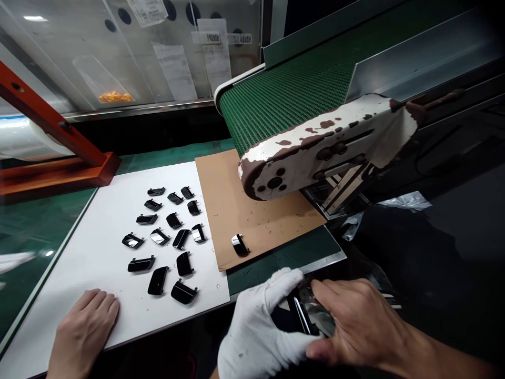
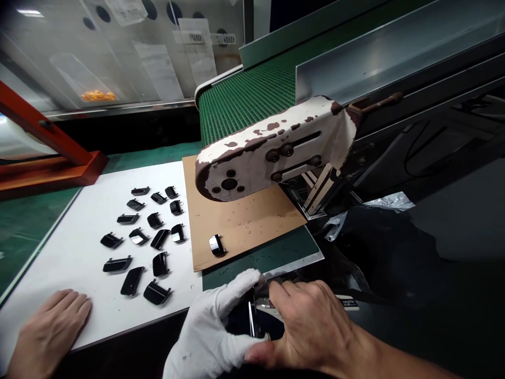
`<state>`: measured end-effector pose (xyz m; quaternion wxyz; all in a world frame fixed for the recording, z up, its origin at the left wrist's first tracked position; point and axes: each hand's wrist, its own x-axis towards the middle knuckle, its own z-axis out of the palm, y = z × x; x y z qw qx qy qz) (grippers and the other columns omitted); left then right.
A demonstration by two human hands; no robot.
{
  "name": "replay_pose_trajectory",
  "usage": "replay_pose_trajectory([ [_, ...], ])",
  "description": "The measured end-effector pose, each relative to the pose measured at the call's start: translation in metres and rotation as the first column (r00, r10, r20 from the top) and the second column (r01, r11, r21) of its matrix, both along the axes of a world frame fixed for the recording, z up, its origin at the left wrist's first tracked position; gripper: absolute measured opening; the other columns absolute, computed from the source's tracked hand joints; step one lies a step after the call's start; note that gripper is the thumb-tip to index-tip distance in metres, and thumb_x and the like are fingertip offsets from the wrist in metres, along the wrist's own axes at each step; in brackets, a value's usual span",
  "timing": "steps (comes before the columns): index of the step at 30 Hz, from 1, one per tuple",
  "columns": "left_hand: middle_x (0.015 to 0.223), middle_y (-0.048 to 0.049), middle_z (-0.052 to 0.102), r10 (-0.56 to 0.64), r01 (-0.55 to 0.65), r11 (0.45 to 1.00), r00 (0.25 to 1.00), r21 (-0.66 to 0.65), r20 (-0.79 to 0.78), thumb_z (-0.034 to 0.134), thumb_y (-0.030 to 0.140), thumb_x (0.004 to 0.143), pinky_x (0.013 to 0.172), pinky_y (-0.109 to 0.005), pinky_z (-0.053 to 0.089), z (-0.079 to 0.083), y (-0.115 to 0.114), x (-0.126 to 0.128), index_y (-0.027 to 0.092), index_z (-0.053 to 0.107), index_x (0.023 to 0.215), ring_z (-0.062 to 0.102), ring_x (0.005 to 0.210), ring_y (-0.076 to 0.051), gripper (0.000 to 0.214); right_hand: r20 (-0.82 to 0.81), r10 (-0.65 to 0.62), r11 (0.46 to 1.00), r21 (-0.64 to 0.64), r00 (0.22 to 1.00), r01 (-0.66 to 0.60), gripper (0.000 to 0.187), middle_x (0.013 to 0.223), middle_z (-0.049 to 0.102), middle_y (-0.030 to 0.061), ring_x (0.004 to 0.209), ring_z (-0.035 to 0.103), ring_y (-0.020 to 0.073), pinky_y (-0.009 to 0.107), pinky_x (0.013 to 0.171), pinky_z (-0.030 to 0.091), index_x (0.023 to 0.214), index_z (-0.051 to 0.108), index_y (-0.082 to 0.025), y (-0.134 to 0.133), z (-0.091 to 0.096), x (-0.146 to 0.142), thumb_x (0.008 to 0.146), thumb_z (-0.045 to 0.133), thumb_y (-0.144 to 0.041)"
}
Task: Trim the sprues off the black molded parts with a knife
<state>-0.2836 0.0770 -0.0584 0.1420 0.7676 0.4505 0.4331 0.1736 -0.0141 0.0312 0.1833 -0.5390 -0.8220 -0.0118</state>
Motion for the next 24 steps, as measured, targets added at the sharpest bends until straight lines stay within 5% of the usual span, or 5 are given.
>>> replay_pose_trajectory([
  [6, 0.062, 0.0004, 0.064, 0.003, -0.009, 0.999, 0.993, -0.053, -0.114, 0.062, 0.038, 0.088, 0.119, -0.028, 0.031, -0.003, -0.005, 0.007, 0.035, 0.059, 0.064, 0.04, 0.138, -0.015, 0.025, -0.001, 0.017, 0.999, 0.044, 1.0, -0.017, 0.079, 0.042, 0.049, 0.0008, 0.035, 0.048, 0.0137, 0.031, 0.04, 0.024, 0.054, 0.053, -0.019, -0.001, -0.001, 0.001, 0.09, 0.008, -0.073],
  [10, 0.057, -0.0008, 0.058, 0.025, -0.033, 0.999, 0.958, -0.024, -0.285, 0.047, 0.042, 0.095, 0.124, -0.035, 0.001, -0.007, -0.005, -0.001, 0.034, 0.053, 0.061, 0.02, 0.146, -0.014, 0.036, 0.002, 0.018, 0.997, 0.069, 1.0, -0.019, 0.079, 0.042, 0.049, 0.0008, 0.034, 0.046, 0.0131, 0.032, 0.04, 0.024, 0.052, 0.052, -0.019, -0.001, -0.002, 0.001, 0.091, 0.008, -0.072],
  [13, 0.059, -0.0015, 0.059, 0.034, -0.052, 0.998, 0.934, -0.041, -0.356, 0.037, 0.043, 0.098, 0.123, -0.041, -0.005, -0.01, -0.006, -0.004, 0.031, 0.051, 0.058, 0.017, 0.146, -0.019, 0.044, 0.003, 0.036, 0.998, 0.054, 0.999, -0.036, 0.078, 0.042, 0.05, 0.0009, 0.036, 0.047, 0.0132, 0.032, 0.041, 0.024, 0.053, 0.053, -0.019, -0.001, -0.004, 0.002, 0.092, 0.01, -0.07],
  [19, 0.062, 0.0004, 0.063, 0.026, -0.033, 0.999, 0.965, -0.023, -0.261, 0.04, 0.046, 0.098, 0.12, -0.046, 0.024, -0.007, -0.003, 0.002, 0.029, 0.056, 0.062, 0.058, 0.124, -0.025, 0.043, -0.123, 0.075, 0.997, -0.006, 0.99, -0.076, 0.072, 0.044, 0.049, -0.0008, 0.037, 0.045, 0.0111, 0.03, 0.041, 0.026, 0.055, 0.051, -0.019, -0.004, -0.009, 0.002, 0.094, 0.016, -0.068],
  [24, 0.052, 0.0013, 0.047, -0.021, 0.015, 0.999, 0.991, -0.05, -0.129, 0.056, 0.049, 0.091, 0.087, -0.037, 0.063, 0.005, 0.0, 0.006, 0.034, 0.06, 0.066, 0.071, 0.091, -0.024, 0.029, -0.439, -0.07, 0.996, -0.074, 0.896, 0.041, 0.064, 0.049, 0.041, -0.0045, 0.04, 0.04, 0.0099, 0.026, 0.041, 0.029, 0.062, 0.043, -0.022, -0.009, -0.006, -0.007, 0.084, 0.025, -0.08],
])
